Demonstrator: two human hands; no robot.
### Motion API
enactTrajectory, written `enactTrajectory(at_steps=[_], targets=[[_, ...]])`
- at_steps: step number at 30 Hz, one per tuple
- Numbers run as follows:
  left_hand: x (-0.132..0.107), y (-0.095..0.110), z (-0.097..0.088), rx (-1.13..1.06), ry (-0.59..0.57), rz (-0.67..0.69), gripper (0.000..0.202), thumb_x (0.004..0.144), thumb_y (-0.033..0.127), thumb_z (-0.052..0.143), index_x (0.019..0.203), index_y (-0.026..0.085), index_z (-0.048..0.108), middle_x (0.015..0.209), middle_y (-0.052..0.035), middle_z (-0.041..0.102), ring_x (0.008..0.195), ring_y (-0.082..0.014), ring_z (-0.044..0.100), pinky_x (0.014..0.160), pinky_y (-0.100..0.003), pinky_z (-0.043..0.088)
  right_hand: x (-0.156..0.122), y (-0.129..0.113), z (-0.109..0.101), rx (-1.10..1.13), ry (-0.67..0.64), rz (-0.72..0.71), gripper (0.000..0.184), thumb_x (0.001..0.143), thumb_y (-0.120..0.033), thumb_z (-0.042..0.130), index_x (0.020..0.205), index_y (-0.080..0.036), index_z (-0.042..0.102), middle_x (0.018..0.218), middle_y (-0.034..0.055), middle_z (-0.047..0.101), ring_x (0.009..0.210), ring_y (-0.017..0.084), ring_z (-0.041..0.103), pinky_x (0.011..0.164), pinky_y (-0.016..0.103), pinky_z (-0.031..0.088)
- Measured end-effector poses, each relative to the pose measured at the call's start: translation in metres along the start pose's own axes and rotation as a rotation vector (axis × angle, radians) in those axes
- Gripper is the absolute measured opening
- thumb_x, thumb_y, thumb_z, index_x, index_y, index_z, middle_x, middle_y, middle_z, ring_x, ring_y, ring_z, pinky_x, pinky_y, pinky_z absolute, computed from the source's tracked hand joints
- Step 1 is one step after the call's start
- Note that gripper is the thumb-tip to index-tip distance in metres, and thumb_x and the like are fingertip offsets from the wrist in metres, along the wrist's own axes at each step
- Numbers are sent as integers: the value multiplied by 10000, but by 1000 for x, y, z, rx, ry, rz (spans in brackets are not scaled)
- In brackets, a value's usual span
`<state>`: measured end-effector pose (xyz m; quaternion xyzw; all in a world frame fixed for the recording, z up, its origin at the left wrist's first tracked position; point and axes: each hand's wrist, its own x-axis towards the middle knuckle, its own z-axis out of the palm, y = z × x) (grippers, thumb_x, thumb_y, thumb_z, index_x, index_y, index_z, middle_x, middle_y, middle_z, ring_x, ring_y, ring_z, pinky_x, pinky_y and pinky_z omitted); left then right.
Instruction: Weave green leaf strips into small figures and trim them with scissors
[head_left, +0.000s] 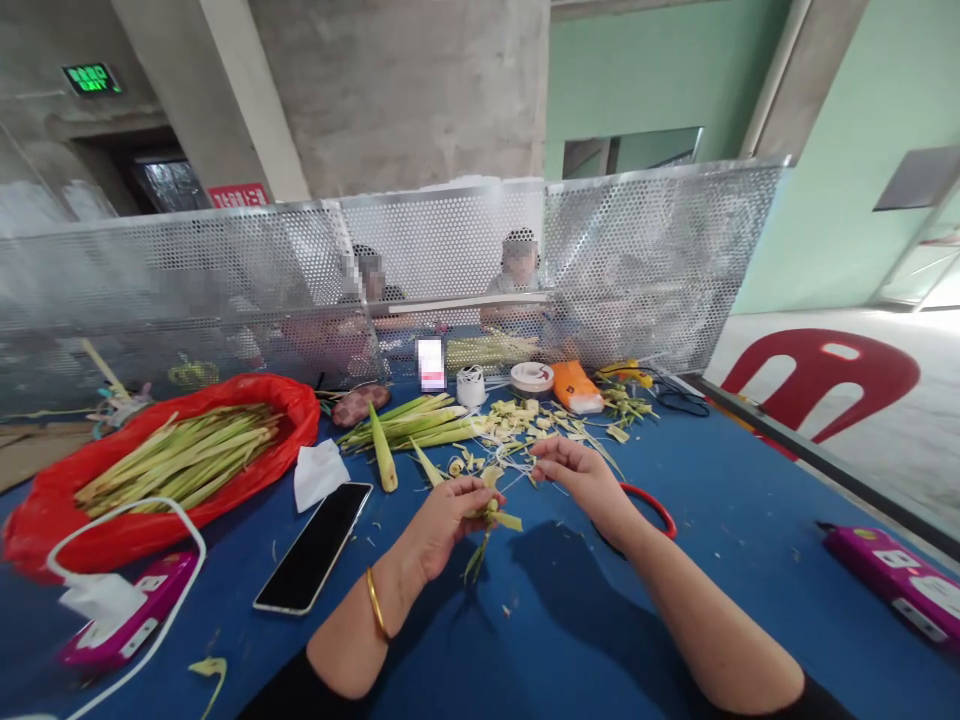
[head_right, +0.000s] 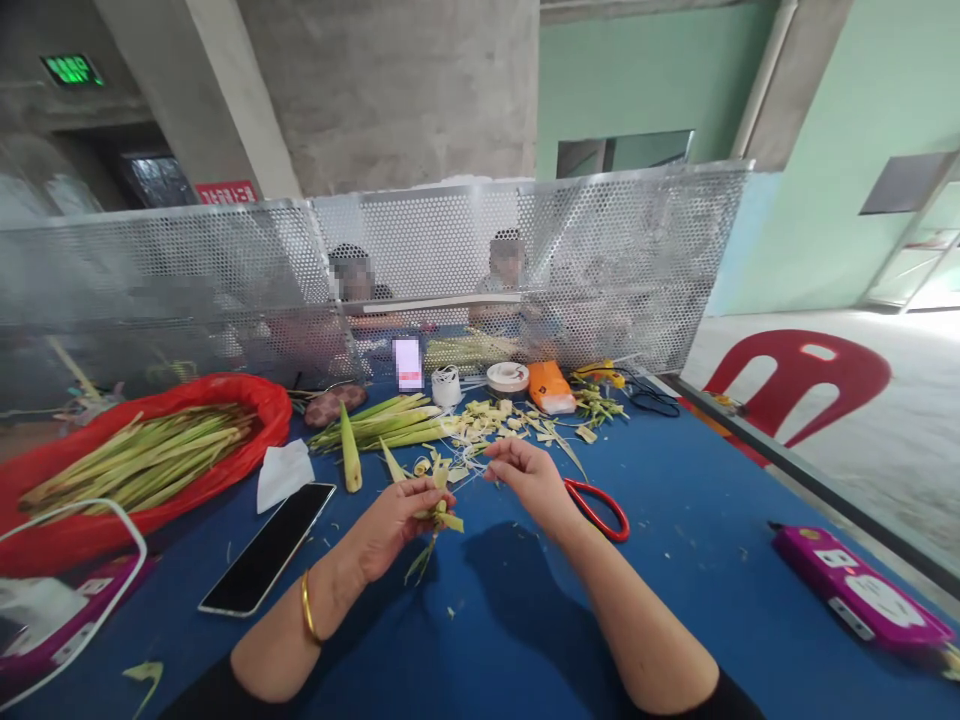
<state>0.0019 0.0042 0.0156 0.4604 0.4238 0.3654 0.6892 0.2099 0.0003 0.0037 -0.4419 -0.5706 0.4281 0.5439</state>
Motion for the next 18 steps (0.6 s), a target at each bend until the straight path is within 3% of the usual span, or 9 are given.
enactTrajectory(at_steps=[9,14,18], targets=[[-25,-2,-10,-154,13,-50,185,676,246,794,720,93,699,727,-53,673,620,-117,621,617,-226,524,-4,1,-6,-484,-115,-100,117,801,-253,587,895,-240,656,801,6,727,781,198,666,727,292,466],[-45,-2,-25,-267,80,-69,98,706,166,762,733,89,707,730,-53,672,625,-127,638,628,-222,544,-1,9,-8,-802,-71,-96,163,820,-192,548,879,-262,683,868,16,737,818,216,645,716,284,400],[-67,0,-40,-344,144,-40,52,729,124,736,739,79,711,730,-66,667,641,-137,636,653,-244,563,3,20,-15,-979,36,-2,200,837,-167,514,913,-238,684,867,44,744,804,219,648,665,269,379]])
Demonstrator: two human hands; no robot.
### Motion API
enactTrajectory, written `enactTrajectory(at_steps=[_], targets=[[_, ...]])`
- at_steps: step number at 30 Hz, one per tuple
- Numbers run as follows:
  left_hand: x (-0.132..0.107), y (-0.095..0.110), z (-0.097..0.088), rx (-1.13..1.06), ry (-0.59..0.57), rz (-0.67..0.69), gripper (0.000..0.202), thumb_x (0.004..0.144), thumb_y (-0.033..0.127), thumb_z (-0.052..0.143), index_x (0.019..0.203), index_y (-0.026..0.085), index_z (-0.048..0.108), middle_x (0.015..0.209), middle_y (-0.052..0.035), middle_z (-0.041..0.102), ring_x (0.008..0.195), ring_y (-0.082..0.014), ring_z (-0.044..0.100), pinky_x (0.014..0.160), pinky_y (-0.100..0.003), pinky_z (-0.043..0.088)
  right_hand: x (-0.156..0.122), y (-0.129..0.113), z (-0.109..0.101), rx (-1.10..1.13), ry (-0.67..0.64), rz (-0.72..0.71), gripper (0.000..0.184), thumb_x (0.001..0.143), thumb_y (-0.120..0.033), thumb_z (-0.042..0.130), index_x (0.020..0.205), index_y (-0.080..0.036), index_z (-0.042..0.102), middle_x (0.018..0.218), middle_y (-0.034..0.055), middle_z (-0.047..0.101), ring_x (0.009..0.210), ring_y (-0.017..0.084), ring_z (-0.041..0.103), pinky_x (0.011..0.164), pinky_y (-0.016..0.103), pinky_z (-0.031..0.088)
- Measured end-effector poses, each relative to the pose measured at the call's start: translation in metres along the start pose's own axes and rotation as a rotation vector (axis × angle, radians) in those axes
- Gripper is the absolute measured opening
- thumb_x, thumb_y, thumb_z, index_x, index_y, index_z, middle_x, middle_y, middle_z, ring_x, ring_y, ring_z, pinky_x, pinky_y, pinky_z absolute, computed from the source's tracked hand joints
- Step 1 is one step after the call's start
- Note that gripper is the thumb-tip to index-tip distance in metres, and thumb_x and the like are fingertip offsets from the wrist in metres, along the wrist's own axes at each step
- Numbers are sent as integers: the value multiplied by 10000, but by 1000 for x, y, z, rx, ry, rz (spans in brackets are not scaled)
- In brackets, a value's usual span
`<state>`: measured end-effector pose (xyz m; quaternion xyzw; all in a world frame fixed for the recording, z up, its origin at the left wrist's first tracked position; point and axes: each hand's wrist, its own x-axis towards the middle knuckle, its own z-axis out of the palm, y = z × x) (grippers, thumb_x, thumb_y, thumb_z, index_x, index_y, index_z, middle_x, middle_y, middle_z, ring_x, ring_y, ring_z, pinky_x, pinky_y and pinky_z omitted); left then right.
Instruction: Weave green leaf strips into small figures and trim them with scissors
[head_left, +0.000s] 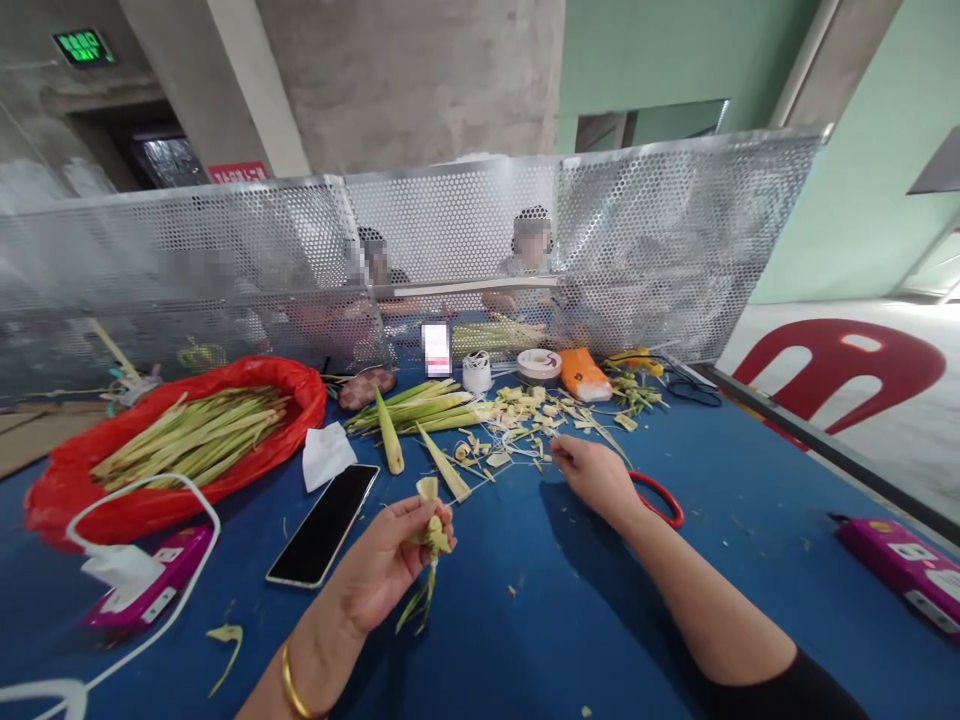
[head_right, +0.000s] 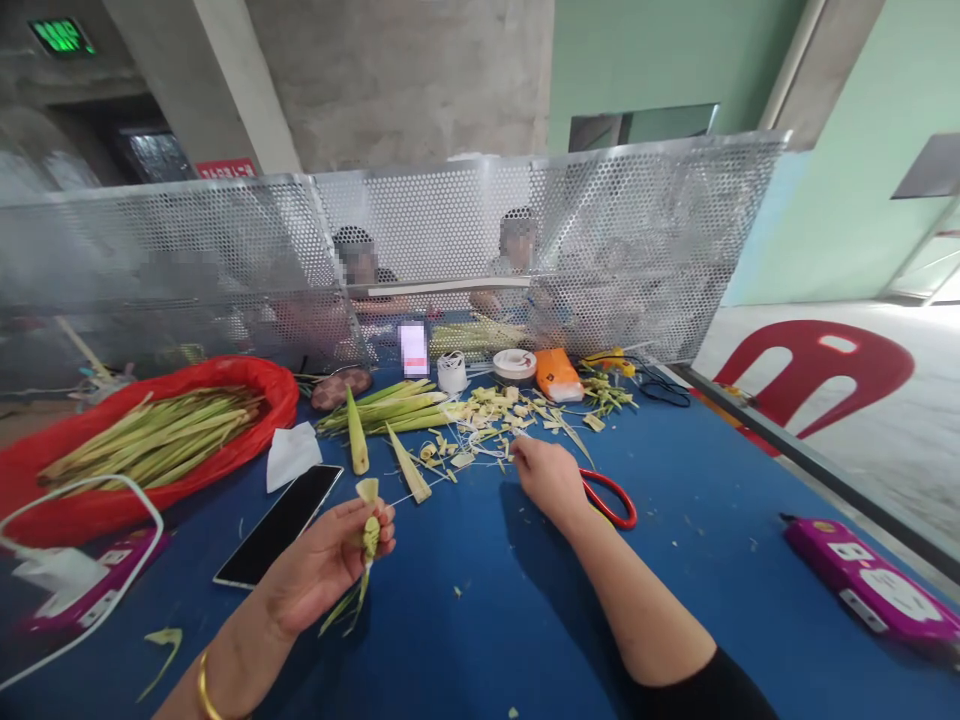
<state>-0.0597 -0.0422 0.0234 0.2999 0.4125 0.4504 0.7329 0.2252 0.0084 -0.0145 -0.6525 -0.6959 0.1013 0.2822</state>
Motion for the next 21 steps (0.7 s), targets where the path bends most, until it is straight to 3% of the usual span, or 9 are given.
enactTrajectory(at_steps=[6,10,14,17,21], targets=[[-22,-5,-24,-70,144,15,33,753,64,689,728,75,709,728,-71,672,629,-139,637,634,-261,578,8,9,1,-161,-18,131,217,885,-217,491,1011,-230,668,946,45,742,873,204,667,655,248,412],[-25,-14,-36,-58,229,-13,59,778,55,660,768,74,714,750,-82,691,643,-147,654,659,-279,588,-5,11,-15,-343,-101,135,220,857,-208,537,1037,-171,658,1036,143,690,902,262,663,666,291,414],[-28,-16,-41,-64,218,-8,30,764,73,685,766,76,715,758,-84,695,639,-147,658,659,-269,587,-36,25,-29,-514,-186,200,214,773,-93,554,959,-101,659,933,208,668,817,320,671,608,318,392],[-30,-15,-40,-84,182,-7,20,744,86,713,762,77,718,763,-85,692,639,-148,653,654,-262,581,-54,38,-32,-567,-246,200,343,750,-41,513,1069,-83,631,948,211,666,835,330,664,622,328,387],[-30,-16,-37,-102,126,-17,44,737,103,731,765,70,723,761,-85,683,653,-146,645,648,-257,574,-55,52,-33,-573,-293,180,492,733,-48,495,1220,-90,554,979,188,678,882,309,659,657,318,387]])
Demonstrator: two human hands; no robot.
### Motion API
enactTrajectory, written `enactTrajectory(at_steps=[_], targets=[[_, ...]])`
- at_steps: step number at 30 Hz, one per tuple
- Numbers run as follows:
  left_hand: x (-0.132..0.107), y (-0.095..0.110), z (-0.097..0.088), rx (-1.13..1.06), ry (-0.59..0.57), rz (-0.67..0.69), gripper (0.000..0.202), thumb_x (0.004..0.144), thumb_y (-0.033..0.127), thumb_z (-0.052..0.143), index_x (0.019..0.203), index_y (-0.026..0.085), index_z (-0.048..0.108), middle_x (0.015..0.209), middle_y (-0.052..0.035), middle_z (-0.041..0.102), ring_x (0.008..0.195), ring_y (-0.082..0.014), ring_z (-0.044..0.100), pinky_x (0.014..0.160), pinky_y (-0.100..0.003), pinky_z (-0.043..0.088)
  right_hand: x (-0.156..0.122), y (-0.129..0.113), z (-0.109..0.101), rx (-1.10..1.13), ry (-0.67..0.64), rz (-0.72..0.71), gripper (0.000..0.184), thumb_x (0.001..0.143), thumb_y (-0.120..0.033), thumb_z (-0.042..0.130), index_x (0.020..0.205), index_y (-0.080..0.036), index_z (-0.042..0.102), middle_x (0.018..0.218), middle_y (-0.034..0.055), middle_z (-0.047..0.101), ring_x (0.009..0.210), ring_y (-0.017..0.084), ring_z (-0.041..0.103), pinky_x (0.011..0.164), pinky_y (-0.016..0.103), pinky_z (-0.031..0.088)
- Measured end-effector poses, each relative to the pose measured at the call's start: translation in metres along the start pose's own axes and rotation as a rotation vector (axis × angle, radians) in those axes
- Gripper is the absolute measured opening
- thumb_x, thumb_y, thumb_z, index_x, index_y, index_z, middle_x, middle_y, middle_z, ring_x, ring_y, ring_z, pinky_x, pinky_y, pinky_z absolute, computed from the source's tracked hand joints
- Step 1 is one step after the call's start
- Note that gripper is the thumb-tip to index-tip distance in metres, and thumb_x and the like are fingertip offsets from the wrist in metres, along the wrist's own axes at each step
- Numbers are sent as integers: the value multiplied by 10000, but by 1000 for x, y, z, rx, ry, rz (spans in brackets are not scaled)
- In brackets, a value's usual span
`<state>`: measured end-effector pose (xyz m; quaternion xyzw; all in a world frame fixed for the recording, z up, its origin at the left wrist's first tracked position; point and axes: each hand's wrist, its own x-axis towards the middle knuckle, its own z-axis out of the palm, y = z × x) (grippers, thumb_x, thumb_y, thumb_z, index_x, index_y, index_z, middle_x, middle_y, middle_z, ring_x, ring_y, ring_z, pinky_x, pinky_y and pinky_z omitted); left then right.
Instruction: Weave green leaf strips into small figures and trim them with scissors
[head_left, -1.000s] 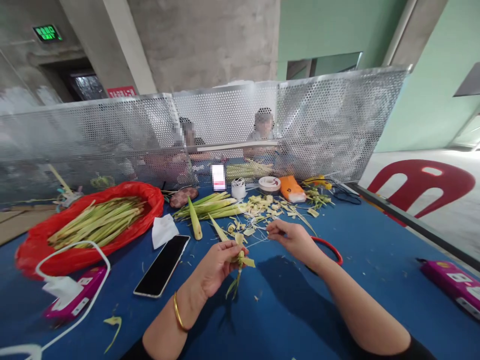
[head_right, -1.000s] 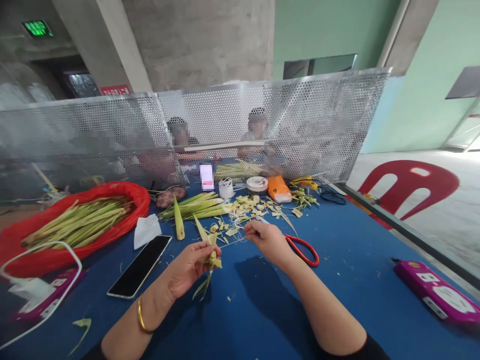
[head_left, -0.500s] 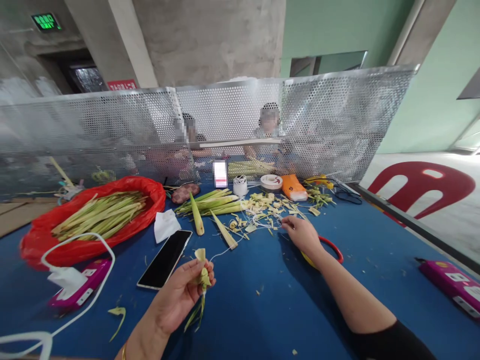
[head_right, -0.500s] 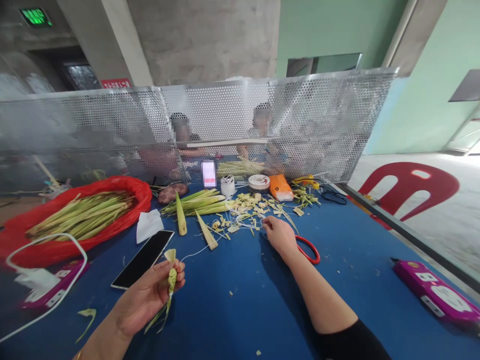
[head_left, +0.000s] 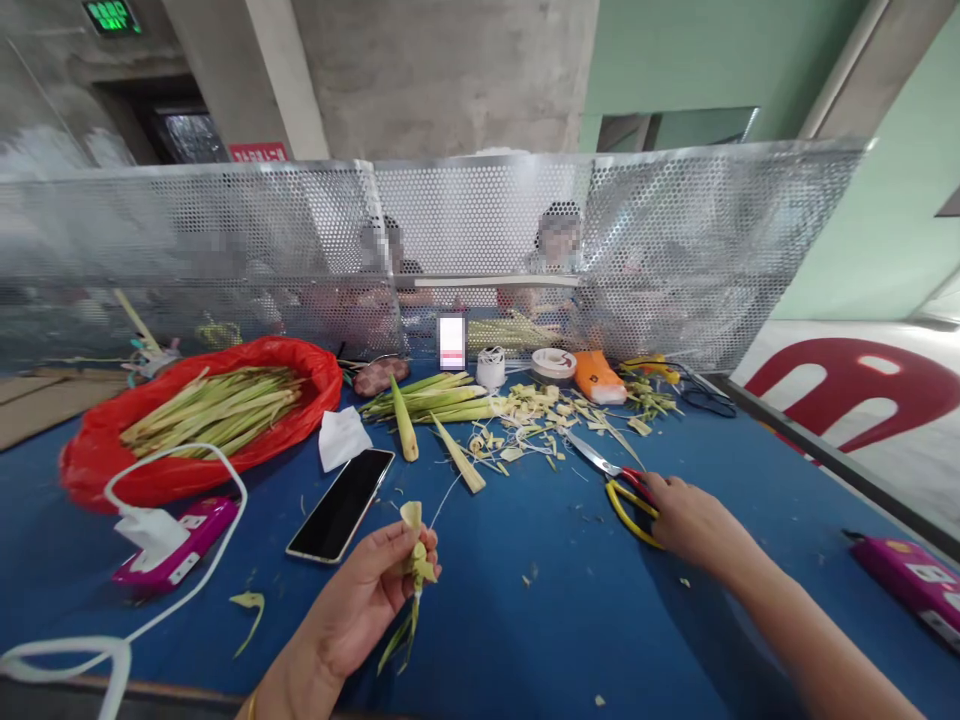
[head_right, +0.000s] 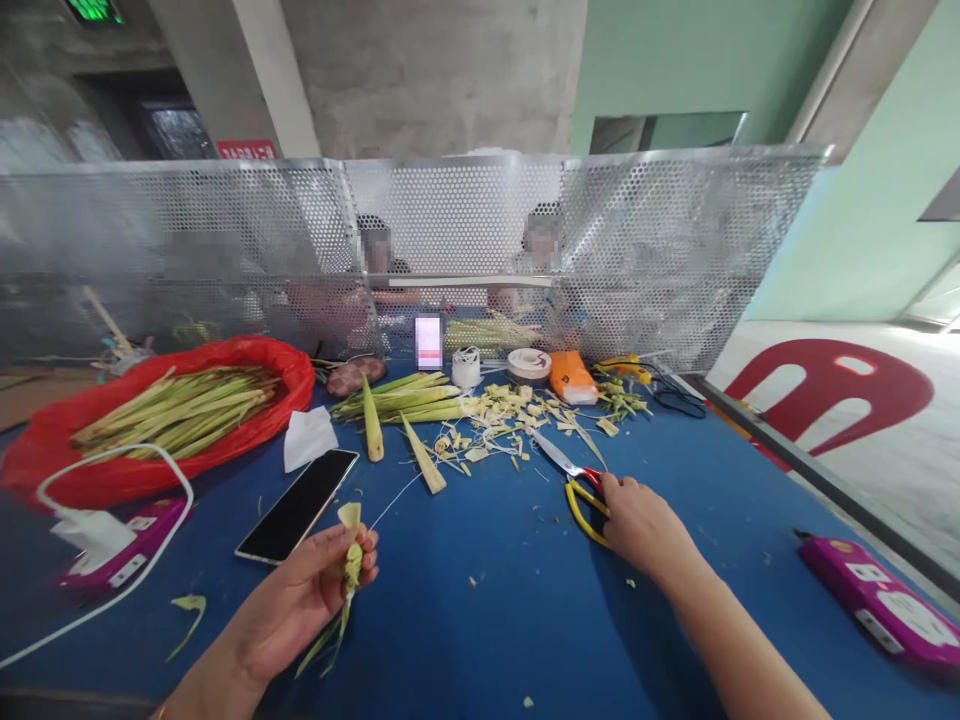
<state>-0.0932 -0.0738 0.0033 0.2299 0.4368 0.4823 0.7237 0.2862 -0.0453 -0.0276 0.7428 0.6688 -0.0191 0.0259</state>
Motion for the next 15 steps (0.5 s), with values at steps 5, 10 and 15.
enactTrajectory(at_steps=[5,10,15], targets=[[-2,-2,4,-46,-24,0,62,717,113,754,751,72,722,765,-79,675,646,-141,636,643,-266,577,8,12,-1,121,-19,-10,726,683,-82,522,1398,-106,399,1062,172,689,930,306,661,681,309,411],[-4,1,4,-61,-8,7,55,702,101,760,736,78,723,763,-79,675,646,-145,633,650,-276,582,3,13,-5,569,-68,64,825,641,-94,559,1439,-189,374,957,83,689,693,215,625,600,287,432],[-6,2,6,-81,-7,0,121,659,142,809,727,86,726,764,-71,668,655,-145,628,658,-277,584,-20,-18,-18,1291,-363,68,771,673,-388,749,1372,-272,447,771,-21,564,468,96,423,419,231,385]])
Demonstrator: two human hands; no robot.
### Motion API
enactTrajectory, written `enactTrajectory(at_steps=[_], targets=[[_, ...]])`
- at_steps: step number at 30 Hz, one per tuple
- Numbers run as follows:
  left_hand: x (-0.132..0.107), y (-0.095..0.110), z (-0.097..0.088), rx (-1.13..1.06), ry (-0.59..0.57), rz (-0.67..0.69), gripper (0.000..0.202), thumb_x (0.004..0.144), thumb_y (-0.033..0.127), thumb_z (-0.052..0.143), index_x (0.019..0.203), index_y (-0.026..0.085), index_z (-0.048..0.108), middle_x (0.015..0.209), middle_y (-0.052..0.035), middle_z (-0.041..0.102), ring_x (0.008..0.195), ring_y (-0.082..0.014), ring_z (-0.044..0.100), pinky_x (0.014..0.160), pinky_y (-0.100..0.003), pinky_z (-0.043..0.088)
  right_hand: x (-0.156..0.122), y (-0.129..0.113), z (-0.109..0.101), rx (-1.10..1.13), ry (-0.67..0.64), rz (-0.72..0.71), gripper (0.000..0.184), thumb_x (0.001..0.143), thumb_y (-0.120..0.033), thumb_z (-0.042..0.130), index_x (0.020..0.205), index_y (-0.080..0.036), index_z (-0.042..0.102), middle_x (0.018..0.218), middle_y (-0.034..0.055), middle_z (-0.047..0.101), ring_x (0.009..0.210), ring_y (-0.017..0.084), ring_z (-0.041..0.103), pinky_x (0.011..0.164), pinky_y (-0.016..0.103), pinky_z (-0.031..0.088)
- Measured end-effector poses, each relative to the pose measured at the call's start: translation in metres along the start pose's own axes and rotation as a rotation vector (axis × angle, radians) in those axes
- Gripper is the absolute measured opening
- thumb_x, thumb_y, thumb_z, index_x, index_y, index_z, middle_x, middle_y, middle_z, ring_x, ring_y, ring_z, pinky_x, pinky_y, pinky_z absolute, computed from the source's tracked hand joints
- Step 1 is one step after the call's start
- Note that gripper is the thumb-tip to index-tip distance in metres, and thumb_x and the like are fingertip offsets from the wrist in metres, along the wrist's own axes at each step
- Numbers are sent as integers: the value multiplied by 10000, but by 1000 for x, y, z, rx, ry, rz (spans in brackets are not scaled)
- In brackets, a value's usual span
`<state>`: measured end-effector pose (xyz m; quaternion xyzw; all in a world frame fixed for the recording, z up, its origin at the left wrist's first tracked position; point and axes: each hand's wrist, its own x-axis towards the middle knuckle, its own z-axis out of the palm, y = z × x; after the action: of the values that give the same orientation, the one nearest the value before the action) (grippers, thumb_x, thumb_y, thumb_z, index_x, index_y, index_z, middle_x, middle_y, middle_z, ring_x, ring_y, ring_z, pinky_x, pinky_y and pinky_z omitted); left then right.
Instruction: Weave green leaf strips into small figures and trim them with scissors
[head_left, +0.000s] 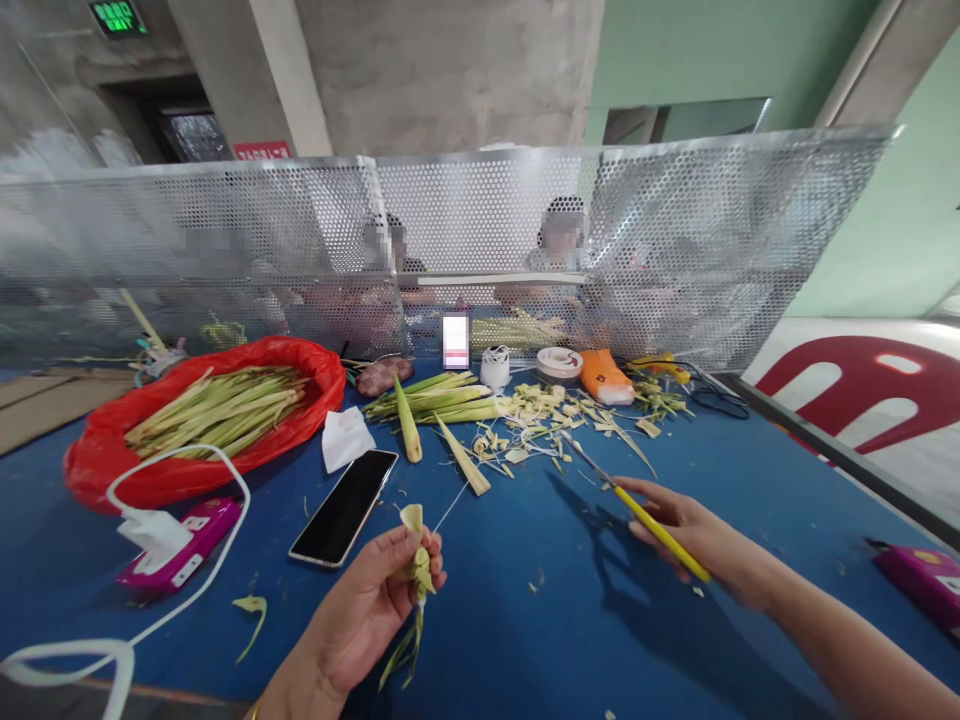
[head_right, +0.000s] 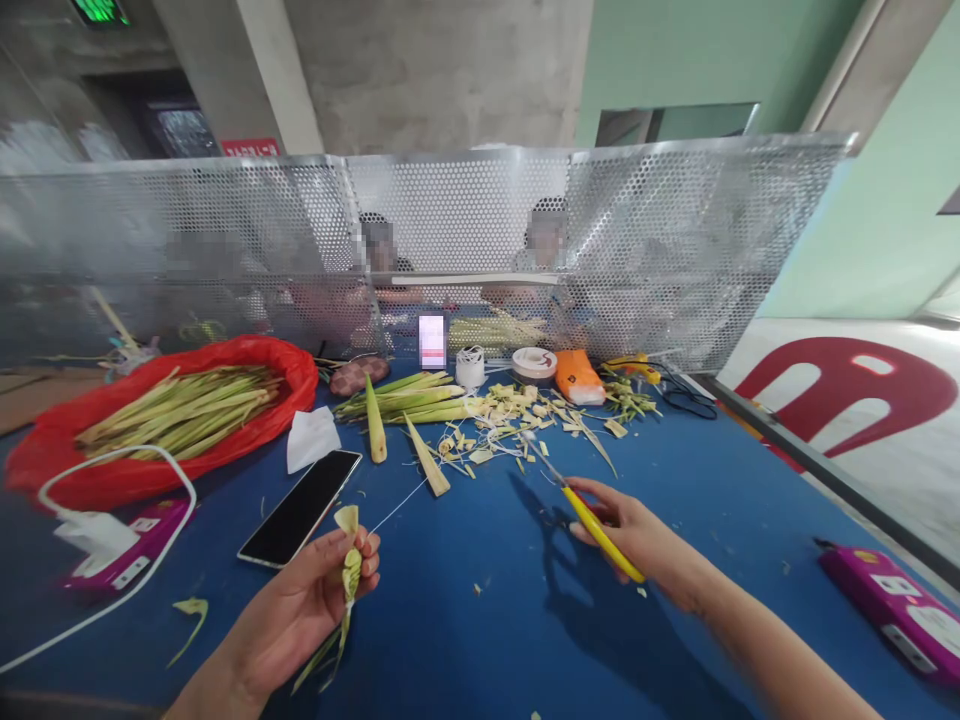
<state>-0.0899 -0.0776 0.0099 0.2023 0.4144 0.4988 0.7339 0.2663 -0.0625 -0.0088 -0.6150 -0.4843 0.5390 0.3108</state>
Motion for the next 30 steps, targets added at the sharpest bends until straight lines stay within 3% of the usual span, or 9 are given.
enactTrajectory(at_steps=[2,4,6,9,17,24,30], targets=[[-1,0,1,2,-1,-8,155,632,156,832,722,88,725,764,-65,661,656,-142,624,658,-274,585,-6,-8,18,225,-133,20,703,666,-433,782,1301,-295,515,726,-43,513,430,58,348,378,194,315],[-2,1,2,8,-1,-11,184,610,166,849,723,90,725,765,-58,654,655,-139,621,659,-272,586,-8,-16,35,387,-267,40,586,655,-456,802,1174,-284,594,753,-30,519,467,56,392,380,171,303],[-3,3,3,14,0,-5,195,607,181,855,722,91,726,763,-53,648,656,-136,622,661,-270,586,-5,-24,48,436,-383,73,472,692,-529,762,1046,-246,629,756,-19,521,501,64,438,384,160,329],[-5,4,4,25,10,9,209,603,192,861,731,95,729,762,-47,647,657,-134,625,665,-268,586,2,-35,59,365,-467,82,454,740,-589,701,974,-209,616,710,-33,500,459,45,401,348,143,318],[-7,7,5,14,6,-5,237,579,196,876,728,92,724,749,-43,649,655,-126,618,661,-260,580,10,-43,68,306,-553,54,529,734,-653,663,979,-194,568,702,-32,517,445,45,403,335,141,327],[-10,4,7,20,-54,-16,178,636,196,844,731,106,724,758,-41,647,651,-117,610,653,-254,568,27,-48,85,365,-507,64,502,727,-638,671,925,-193,549,646,-45,509,416,46,371,316,141,303],[-11,4,7,22,-46,-19,190,625,207,852,718,102,725,748,-39,639,648,-115,607,653,-248,570,32,-53,88,343,-443,23,420,776,-579,652,933,-200,562,626,-65,483,369,22,314,292,122,254]])
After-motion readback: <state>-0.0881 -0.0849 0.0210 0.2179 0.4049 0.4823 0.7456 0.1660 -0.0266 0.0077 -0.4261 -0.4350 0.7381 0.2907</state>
